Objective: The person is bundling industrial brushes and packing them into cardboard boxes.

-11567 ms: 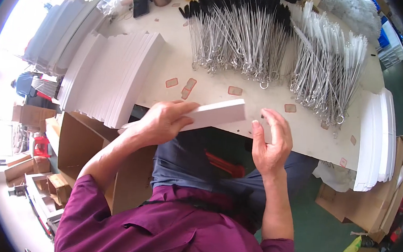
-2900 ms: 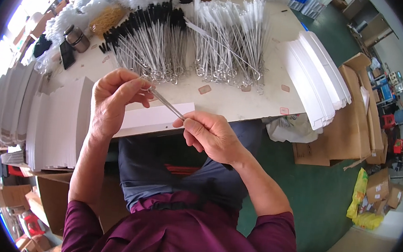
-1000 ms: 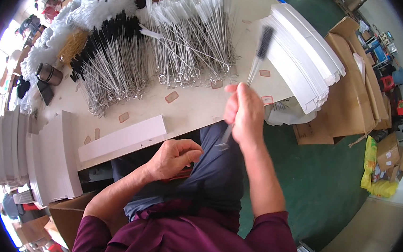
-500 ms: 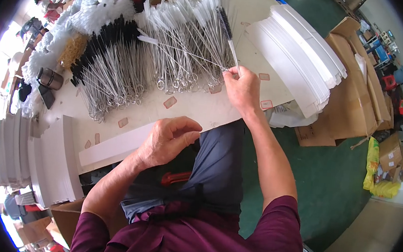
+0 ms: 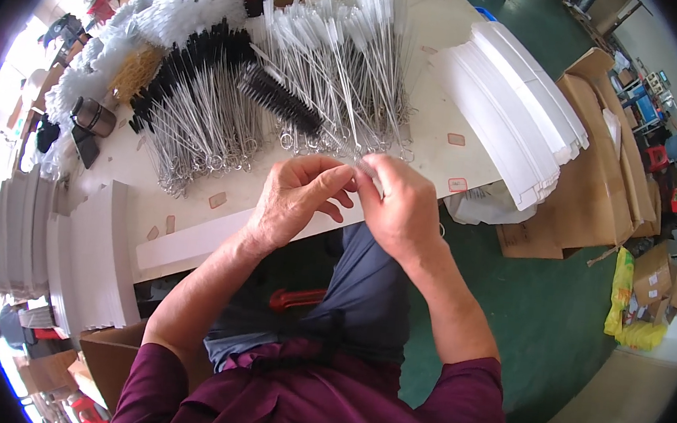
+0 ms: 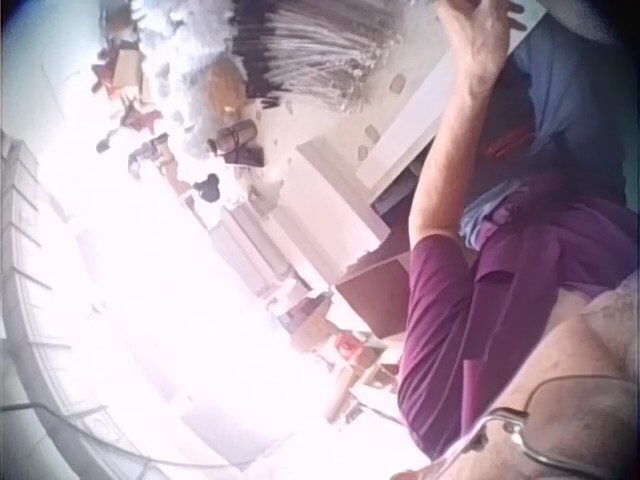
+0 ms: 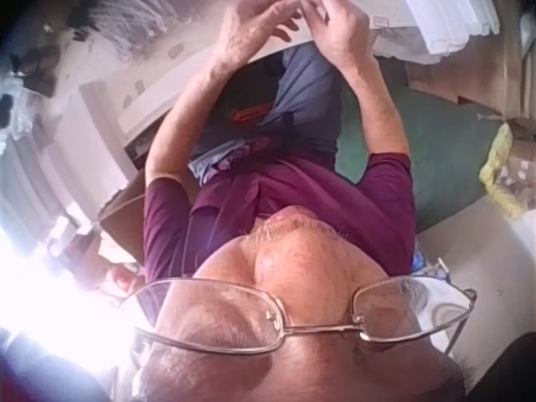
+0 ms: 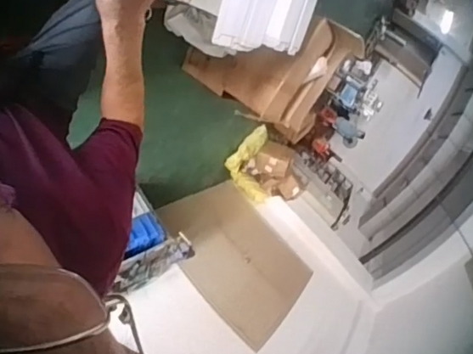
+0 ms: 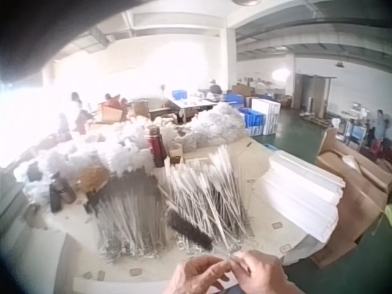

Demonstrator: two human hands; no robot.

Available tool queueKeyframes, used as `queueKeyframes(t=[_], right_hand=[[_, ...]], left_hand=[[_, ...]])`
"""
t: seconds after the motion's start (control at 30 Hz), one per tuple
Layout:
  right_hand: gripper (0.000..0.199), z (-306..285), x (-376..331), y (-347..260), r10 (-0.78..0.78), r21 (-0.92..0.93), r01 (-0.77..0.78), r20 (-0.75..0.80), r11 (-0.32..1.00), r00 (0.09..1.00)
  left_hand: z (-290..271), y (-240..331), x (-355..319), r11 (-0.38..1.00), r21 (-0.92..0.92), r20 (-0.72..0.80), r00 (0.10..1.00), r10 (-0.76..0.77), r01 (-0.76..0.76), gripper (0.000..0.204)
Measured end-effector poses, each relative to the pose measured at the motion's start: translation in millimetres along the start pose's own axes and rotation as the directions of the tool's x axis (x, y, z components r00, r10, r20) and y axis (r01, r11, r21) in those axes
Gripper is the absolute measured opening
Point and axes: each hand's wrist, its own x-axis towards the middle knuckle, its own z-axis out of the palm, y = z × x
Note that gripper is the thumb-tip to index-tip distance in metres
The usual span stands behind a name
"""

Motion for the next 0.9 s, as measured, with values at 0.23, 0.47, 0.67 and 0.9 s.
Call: queueKeyframes(t=[0.23,0.47,0.67,0.9], right_hand=[[0.02,15.1,-32.1,-13.8,-0.069,0.036,0.064,0.179,0.997,0.981],[0.013,23.1,-40.5,-27.6,0.033,0.242,-0.111,0.302,0.964,0.953],[0.022,37.9,-33.3,-14.9,0.119,0.427,-0.253,0.316,0.868,0.941],[0.023,38.5,-24.7,-24.5,0.114,0.324,-0.246,0.376,0.913,0.92]], left_hand=[[-0.8,-32.1,-29.9,0.994,-0.104,-0.103,0.994,-0.042,0.031,0.033],[-13.1,-49.0,-55.9,0.973,-0.222,-0.174,0.979,-0.107,0.067,0.027],[-17.8,-46.7,-59.7,0.943,-0.325,-0.213,0.966,-0.146,0.07,0.025],[-23.6,-39.8,-55.2,0.995,-0.09,-0.302,0.951,-0.073,0.048,0.026]])
